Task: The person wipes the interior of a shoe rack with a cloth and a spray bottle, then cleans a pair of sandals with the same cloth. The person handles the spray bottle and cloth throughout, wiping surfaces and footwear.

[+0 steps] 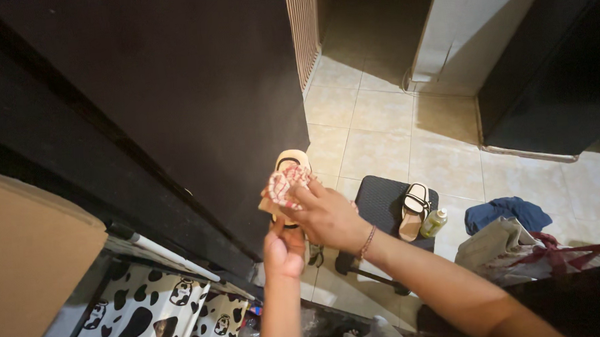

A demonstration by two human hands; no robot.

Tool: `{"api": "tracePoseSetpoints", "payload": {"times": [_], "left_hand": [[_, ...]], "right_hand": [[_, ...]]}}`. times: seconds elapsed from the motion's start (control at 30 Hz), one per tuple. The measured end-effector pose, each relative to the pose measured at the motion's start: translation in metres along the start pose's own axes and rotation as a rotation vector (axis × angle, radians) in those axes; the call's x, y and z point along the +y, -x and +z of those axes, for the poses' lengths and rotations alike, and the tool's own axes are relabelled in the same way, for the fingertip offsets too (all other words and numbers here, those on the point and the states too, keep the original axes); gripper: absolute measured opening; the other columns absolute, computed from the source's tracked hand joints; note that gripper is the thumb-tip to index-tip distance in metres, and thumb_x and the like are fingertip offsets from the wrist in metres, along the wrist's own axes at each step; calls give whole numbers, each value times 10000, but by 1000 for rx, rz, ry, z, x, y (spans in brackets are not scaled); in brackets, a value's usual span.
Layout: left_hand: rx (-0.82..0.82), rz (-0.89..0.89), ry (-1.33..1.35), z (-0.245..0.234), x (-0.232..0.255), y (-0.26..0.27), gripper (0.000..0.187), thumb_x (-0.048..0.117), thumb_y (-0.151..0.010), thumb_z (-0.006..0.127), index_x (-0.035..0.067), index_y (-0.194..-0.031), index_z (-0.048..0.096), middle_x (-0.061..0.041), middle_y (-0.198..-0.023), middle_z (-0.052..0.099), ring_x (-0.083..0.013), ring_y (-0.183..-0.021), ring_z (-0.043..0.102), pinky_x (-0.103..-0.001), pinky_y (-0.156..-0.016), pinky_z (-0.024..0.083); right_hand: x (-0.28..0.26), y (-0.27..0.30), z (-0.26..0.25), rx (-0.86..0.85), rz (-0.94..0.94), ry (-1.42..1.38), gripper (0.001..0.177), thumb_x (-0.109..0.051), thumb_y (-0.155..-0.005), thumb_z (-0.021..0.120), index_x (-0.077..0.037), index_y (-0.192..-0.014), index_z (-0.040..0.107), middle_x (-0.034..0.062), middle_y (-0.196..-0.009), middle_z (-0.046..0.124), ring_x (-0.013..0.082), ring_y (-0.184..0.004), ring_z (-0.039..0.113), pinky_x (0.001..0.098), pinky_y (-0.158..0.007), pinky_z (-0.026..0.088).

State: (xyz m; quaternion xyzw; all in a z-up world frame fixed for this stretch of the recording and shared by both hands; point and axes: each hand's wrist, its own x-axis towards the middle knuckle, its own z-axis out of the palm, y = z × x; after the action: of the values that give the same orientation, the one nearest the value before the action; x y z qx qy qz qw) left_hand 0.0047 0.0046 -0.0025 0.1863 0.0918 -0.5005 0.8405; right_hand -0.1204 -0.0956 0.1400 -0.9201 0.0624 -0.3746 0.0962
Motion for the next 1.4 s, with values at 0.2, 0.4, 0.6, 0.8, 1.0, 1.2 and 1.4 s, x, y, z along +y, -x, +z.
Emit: {"api": "tracePoseSetpoints", "payload": {"times": [0.2,0.4,0.6,0.8,1.0,1.2,1.4], "left_hand": [[-60,26,-30,6,-3,8,266,78,-990,609,-1,-1242,634,-122,-1204,723,-224,-1064,719,-337,-926,597],[-11,56,-45,18,-3,7,317,92,-950,582,58,-1261,630,-100,-1215,719,-217,-1078,705,-368,-941,596],[-86,102,-105,16,-2,14,305,92,-1017,572,34,-1313,614,-106,-1253,699,-214,-1131,687,-352,-995,556],[-30,108,-74,20,-8,10,312,117,-989,573,15,-1281,612,-104,-1240,708,-210,-1117,698,-348,-960,587],[-71,97,-149,21,-11,6,309,86,-1019,582,17,-1320,587,-115,-1263,694,-223,-1150,671,-360,-1007,549],[-23,72,-124,28,-16,0,340,128,-995,571,37,-1322,598,-95,-1271,692,-214,-1132,678,-359,-960,572],[-24,65,-307,36,-13,8,357,69,-994,571,61,-1351,569,-89,-1259,666,-226,-1121,677,-395,-965,556]], "right_hand": [[33,-19,-17,112,304,19,426,-69,-928,626,-169,-1328,729,114,-1075,623,315,-952,652,428,-771,573],[8,-9,-7,22,-63,24,399,-101,-870,629,-91,-1269,624,164,-1129,607,359,-965,619,434,-750,546],[25,-23,-22,10,187,145,551,-40,-881,604,-229,-1391,685,125,-1075,596,309,-920,609,403,-756,562],[8,-19,-27,-78,54,142,522,-101,-838,625,-170,-1356,627,180,-1207,604,337,-942,595,408,-743,555],[23,-17,-26,26,265,156,518,-69,-874,624,-219,-1365,694,120,-1202,599,316,-985,620,407,-797,565],[20,1,-13,-72,2,138,483,-113,-747,648,-144,-1228,671,154,-1312,608,342,-1032,614,403,-814,566],[53,-9,-25,34,401,226,418,-157,-882,722,-184,-1299,736,115,-1191,605,322,-949,590,425,-771,547]]}}
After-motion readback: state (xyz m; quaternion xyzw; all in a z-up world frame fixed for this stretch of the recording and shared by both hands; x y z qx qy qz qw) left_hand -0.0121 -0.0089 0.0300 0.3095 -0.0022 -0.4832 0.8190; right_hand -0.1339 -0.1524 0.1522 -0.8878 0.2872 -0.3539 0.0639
